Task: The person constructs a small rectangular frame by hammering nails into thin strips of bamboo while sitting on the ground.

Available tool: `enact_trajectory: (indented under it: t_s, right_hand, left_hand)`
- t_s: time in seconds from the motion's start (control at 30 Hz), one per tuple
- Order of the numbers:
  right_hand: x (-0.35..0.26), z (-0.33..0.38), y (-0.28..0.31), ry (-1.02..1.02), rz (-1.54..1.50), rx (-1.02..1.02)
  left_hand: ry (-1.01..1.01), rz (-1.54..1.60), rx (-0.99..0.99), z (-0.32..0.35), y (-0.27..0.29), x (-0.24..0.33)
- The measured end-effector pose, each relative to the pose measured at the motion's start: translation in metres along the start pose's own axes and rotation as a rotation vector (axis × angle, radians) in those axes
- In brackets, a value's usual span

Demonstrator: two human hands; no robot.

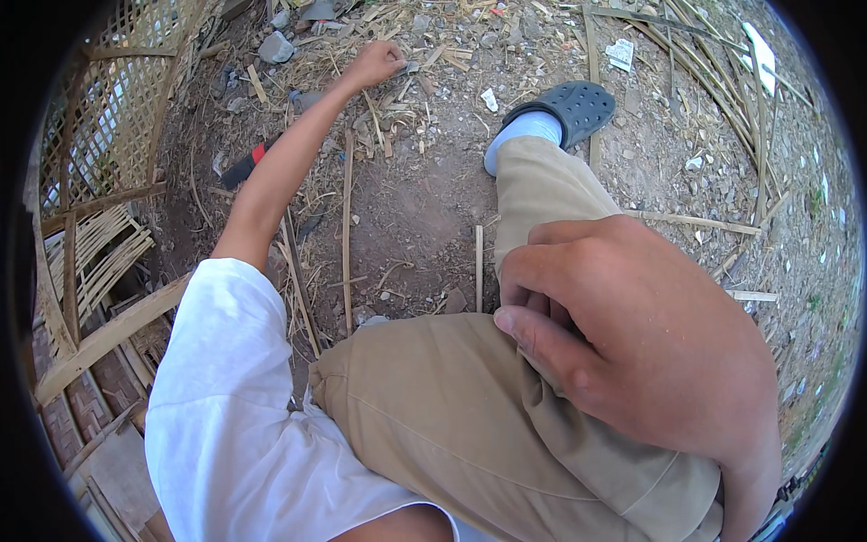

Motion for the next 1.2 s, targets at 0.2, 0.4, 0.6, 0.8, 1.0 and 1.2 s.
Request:
enact_trajectory:
  t_s: [0.2,0.4,0.6,0.8,1.0,1.2]
  right_hand:
    - [0.005,0.005,0.001,0.004,-0.037,0.020]
    - [0.005,0.005,-0.001,0.029,-0.025,0.011]
    - [0.048,0.031,0.046,0.064,-0.061,0.458]
    - [0.125,0.084,0.067,-0.194,0.017,0.381]
    - [0.155,0.117,0.058,-0.348,0.043,0.174]
    - [0.220,0.113,0.022,-0.255,-0.133,0.320]
  left_hand:
    - [-0.005,-0.048,-0.031,-0.001,0.002,-0.008]
    - [0.031,-0.129,-0.020,0.023,0.030,-0.034]
    - [0.243,0.090,0.047,0.127,0.028,-0.074]
    - [0.344,0.437,-0.107,0.278,-0.029,-0.052]
    - [0.469,0.576,-0.319,0.344,-0.066,-0.049]
    - [0.343,0.726,-0.470,0.319,-0.056,0.006]
Point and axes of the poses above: each hand's wrist, its own z-axis away from the middle knuckle, its own y-axis out of the back of the hand, x = y × z, the point moved 9 cm from there along -z, towards the middle knuckle
